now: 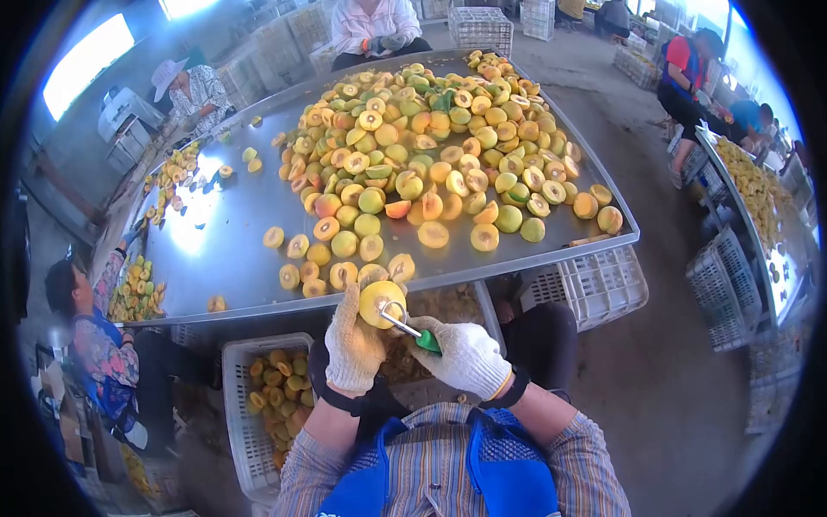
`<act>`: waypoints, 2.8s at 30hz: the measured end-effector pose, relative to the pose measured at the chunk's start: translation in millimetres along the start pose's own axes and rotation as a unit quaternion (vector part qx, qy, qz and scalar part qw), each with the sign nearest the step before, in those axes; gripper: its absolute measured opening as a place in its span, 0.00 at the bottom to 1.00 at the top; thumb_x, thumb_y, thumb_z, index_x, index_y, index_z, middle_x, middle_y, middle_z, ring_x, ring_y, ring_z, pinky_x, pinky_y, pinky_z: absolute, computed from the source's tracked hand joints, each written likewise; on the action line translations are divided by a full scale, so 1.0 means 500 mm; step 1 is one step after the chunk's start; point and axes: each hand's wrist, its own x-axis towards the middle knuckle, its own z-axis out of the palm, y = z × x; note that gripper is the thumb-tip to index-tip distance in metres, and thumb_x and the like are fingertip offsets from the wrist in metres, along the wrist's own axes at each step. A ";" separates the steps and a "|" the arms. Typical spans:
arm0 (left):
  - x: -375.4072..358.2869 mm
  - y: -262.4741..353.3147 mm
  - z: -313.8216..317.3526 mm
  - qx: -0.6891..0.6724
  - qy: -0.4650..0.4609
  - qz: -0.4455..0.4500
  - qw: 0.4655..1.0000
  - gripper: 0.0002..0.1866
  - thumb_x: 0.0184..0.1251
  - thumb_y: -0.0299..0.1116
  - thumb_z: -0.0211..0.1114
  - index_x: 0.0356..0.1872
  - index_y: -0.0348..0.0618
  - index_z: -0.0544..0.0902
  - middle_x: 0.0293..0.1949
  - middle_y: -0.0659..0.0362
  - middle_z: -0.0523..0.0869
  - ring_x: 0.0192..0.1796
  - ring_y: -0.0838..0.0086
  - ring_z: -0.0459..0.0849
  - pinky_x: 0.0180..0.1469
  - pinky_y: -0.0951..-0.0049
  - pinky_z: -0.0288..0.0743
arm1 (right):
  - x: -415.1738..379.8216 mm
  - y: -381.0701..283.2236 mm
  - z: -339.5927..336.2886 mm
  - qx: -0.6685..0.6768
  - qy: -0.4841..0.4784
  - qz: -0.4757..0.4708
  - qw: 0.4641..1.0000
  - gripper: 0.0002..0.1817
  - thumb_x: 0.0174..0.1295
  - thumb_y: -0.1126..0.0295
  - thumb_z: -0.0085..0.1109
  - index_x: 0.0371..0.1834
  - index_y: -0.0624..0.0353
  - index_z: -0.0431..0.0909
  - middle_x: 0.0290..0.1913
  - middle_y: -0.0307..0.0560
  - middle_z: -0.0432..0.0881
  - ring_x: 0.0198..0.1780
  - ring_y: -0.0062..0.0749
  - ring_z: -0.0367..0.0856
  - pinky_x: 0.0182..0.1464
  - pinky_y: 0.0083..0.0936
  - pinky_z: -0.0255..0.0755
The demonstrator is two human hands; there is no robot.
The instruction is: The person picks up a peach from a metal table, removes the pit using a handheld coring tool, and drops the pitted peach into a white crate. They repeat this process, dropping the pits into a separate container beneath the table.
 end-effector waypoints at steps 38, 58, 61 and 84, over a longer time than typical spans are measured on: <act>-0.045 -0.142 -0.023 0.153 0.081 0.084 0.981 0.10 0.73 0.30 0.60 0.49 0.37 0.82 0.46 0.51 0.85 0.48 0.60 0.86 0.48 0.63 0.85 | 0.030 0.111 0.059 -0.140 -0.208 0.069 0.965 0.12 0.62 0.62 0.60 0.48 0.45 0.84 0.34 0.48 0.87 0.35 0.44 0.88 0.42 0.37 0.83; -0.032 -0.094 0.035 -0.052 0.136 -0.038 0.989 0.34 0.73 0.65 0.52 0.27 0.41 0.83 0.30 0.47 0.86 0.32 0.54 0.85 0.36 0.54 0.82 | -0.026 0.081 0.128 0.024 -0.116 0.007 0.993 0.18 0.57 0.50 0.67 0.34 0.55 0.85 0.27 0.52 0.84 0.29 0.48 0.84 0.33 0.39 0.80; -0.027 -0.085 0.031 -0.052 0.096 -0.051 0.993 0.34 0.72 0.65 0.52 0.25 0.42 0.82 0.30 0.47 0.86 0.32 0.53 0.85 0.35 0.56 0.80 | -0.005 0.100 0.107 -0.075 -0.144 -0.018 0.987 0.22 0.59 0.44 0.64 0.35 0.54 0.85 0.24 0.49 0.84 0.26 0.47 0.83 0.32 0.38 0.80; -0.076 0.128 -0.174 0.710 0.334 0.111 0.610 0.18 0.68 0.45 0.68 0.43 0.38 0.85 0.34 0.48 0.87 0.36 0.61 0.86 0.42 0.60 0.81 | 0.003 0.127 0.063 0.033 -0.230 0.168 0.958 0.23 0.58 0.52 0.62 0.51 0.57 0.82 0.34 0.52 0.87 0.40 0.44 0.87 0.45 0.36 0.80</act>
